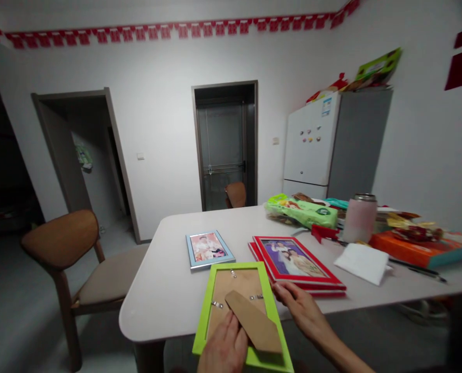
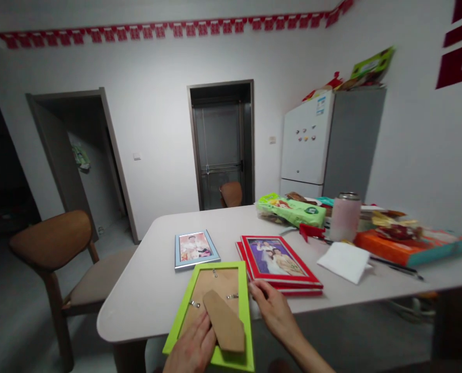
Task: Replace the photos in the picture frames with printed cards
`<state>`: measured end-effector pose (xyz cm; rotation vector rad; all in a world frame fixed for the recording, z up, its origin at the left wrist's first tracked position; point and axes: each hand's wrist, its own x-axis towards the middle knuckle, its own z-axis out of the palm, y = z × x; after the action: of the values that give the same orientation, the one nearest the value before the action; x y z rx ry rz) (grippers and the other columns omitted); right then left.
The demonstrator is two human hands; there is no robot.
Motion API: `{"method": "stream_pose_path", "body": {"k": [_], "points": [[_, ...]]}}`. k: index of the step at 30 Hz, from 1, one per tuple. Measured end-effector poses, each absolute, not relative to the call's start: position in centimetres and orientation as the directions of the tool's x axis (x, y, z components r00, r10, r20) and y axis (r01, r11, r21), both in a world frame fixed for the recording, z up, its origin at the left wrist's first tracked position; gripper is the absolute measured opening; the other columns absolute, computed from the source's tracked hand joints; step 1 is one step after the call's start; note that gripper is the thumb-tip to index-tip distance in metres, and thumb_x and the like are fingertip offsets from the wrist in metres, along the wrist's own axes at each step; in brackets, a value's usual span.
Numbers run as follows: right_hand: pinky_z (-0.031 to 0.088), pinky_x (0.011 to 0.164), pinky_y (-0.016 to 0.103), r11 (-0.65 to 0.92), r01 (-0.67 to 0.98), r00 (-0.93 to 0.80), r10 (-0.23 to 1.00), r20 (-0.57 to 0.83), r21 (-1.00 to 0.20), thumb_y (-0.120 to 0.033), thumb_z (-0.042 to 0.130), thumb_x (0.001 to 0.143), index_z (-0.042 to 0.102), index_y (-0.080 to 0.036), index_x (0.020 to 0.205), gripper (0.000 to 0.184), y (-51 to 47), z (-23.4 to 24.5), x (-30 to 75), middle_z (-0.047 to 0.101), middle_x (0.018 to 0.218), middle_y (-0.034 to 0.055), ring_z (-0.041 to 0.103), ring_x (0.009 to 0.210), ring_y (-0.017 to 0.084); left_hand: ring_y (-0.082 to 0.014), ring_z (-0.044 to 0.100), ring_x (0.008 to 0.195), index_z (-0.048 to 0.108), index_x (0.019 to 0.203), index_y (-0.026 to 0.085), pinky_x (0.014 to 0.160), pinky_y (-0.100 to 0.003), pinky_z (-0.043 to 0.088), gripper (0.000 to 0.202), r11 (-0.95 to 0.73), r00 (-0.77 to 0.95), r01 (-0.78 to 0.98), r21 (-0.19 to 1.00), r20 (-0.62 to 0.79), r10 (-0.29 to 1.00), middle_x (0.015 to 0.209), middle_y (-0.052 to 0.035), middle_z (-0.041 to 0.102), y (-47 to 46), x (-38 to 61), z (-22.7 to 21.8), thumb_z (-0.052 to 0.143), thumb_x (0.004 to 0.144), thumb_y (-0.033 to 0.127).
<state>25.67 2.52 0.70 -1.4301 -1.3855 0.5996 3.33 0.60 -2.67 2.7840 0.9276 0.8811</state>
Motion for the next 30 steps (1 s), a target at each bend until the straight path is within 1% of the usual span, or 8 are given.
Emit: {"method": "stream_pose_path", "body": {"k": [3, 6, 10, 14, 20, 23, 26, 30], "points": [[0.042, 0.073, 0.029, 0.217, 0.354, 0.122, 0.954, 0.275, -0.910, -0.048, 0.043, 0.071, 0.061, -0.013, 0.088, 0.043, 2.3, 2.2, 23.5, 0.063, 0.087, 0.0082, 0.055, 0.085, 0.020, -0.0246, 0.037, 0.114, 0.037, 0.121, 0.013, 0.091, -0.033, 0.038, 0.045, -0.779, 0.680, 0.623, 0.073, 0.441, 0.585, 0.123, -0.0135, 0.042, 0.7, 3.9, -2.9, 0.042, 0.077, 0.011], [0.041, 0.078, 0.031, 0.242, 0.422, -0.014, 0.965, 0.260, -0.874, -0.042, 0.045, 0.071, 0.061, -0.014, 0.093, 0.038, 2.5, 2.6, 22.5, 0.061, 0.095, 0.0093, 0.054, 0.090, 0.021, -0.0225, 0.042, 0.111, 0.041, 0.117, 0.009, 0.089, -0.030, 0.040, 0.040, -0.717, 0.663, 0.697, -0.016, 0.396, 0.636, 0.119, -0.0134, 0.047, 0.8, 4.1, -3.3, 0.040, 0.077, 0.011], [0.036, 0.086, 0.032, 0.292, 0.655, -0.110, 0.949, 0.294, -0.697, -0.025, 0.049, 0.065, 0.062, -0.014, 0.089, 0.029, 2.8, 1.2, 22.6, 0.057, 0.100, 0.0105, 0.051, 0.095, 0.020, -0.0239, 0.041, 0.111, 0.043, 0.116, 0.010, 0.091, -0.032, 0.038, 0.047, -0.633, 0.583, 0.766, 0.114, 0.291, 0.759, 0.120, -0.0134, 0.046, 0.5, 3.4, -2.9, 0.050, 0.070, 0.013], [0.034, 0.086, 0.030, 0.304, 0.793, -0.163, 0.941, 0.297, -0.528, -0.016, 0.047, 0.063, 0.064, -0.014, 0.082, 0.026, 3.5, 0.3, 22.8, 0.054, 0.104, 0.0110, 0.048, 0.098, 0.020, -0.0283, 0.037, 0.113, 0.047, 0.111, 0.012, 0.097, -0.045, 0.028, 0.061, -0.573, 0.534, 0.772, 0.275, 0.207, 0.820, 0.122, -0.0138, 0.045, 0.0, 2.2, -1.3, 0.065, 0.053, 0.023], [0.036, 0.072, 0.027, 0.274, 0.916, -0.209, 0.950, 0.233, -0.293, -0.009, 0.042, 0.063, 0.065, -0.014, 0.071, 0.025, 5.8, 1.3, 22.2, 0.061, 0.076, 0.0078, 0.051, 0.077, 0.019, -0.0259, 0.038, 0.113, 0.050, 0.102, 0.011, 0.097, -0.050, 0.023, 0.053, -0.582, 0.556, 0.756, 0.302, 0.174, 0.813, 0.119, -0.0155, 0.047, 0.1, 1.3, -0.5, 0.065, 0.051, 0.011], [0.035, 0.074, 0.027, 0.265, 0.918, -0.194, 0.949, 0.248, -0.294, -0.011, 0.041, 0.067, 0.066, -0.014, 0.074, 0.026, 5.9, 1.3, 22.2, 0.061, 0.078, 0.0077, 0.051, 0.078, 0.019, -0.0265, 0.039, 0.112, 0.044, 0.110, 0.007, 0.097, -0.052, 0.023, 0.063, -0.589, 0.558, 0.747, 0.307, 0.191, 0.807, 0.116, -0.0188, 0.049, 0.2, 1.1, -0.9, 0.067, 0.052, 0.012], [0.034, 0.082, 0.029, 0.280, 0.871, -0.174, 0.944, 0.280, -0.403, -0.019, 0.042, 0.071, 0.063, -0.013, 0.090, 0.029, 4.3, 1.4, 22.1, 0.058, 0.094, 0.0099, 0.049, 0.090, 0.020, -0.0270, 0.040, 0.111, 0.041, 0.112, 0.005, 0.097, -0.051, 0.024, 0.068, -0.593, 0.554, 0.736, 0.325, 0.214, 0.805, 0.115, -0.0202, 0.049, 0.1, 1.0, -1.1, 0.070, 0.051, 0.013], [0.033, 0.086, 0.030, 0.434, 0.751, -0.391, 0.900, 0.194, -0.497, -0.023, 0.053, 0.064, 0.063, -0.020, 0.090, 0.028, 1.5, 2.1, 20.9, 0.051, 0.108, 0.0075, 0.045, 0.098, 0.020, -0.0268, 0.043, 0.109, 0.043, 0.111, 0.008, 0.096, -0.051, 0.027, 0.068, -0.573, 0.510, 0.743, 0.347, 0.261, 0.820, 0.114, -0.0188, 0.050, 0.0, 1.4, -1.1, 0.071, 0.050, 0.014]]}}
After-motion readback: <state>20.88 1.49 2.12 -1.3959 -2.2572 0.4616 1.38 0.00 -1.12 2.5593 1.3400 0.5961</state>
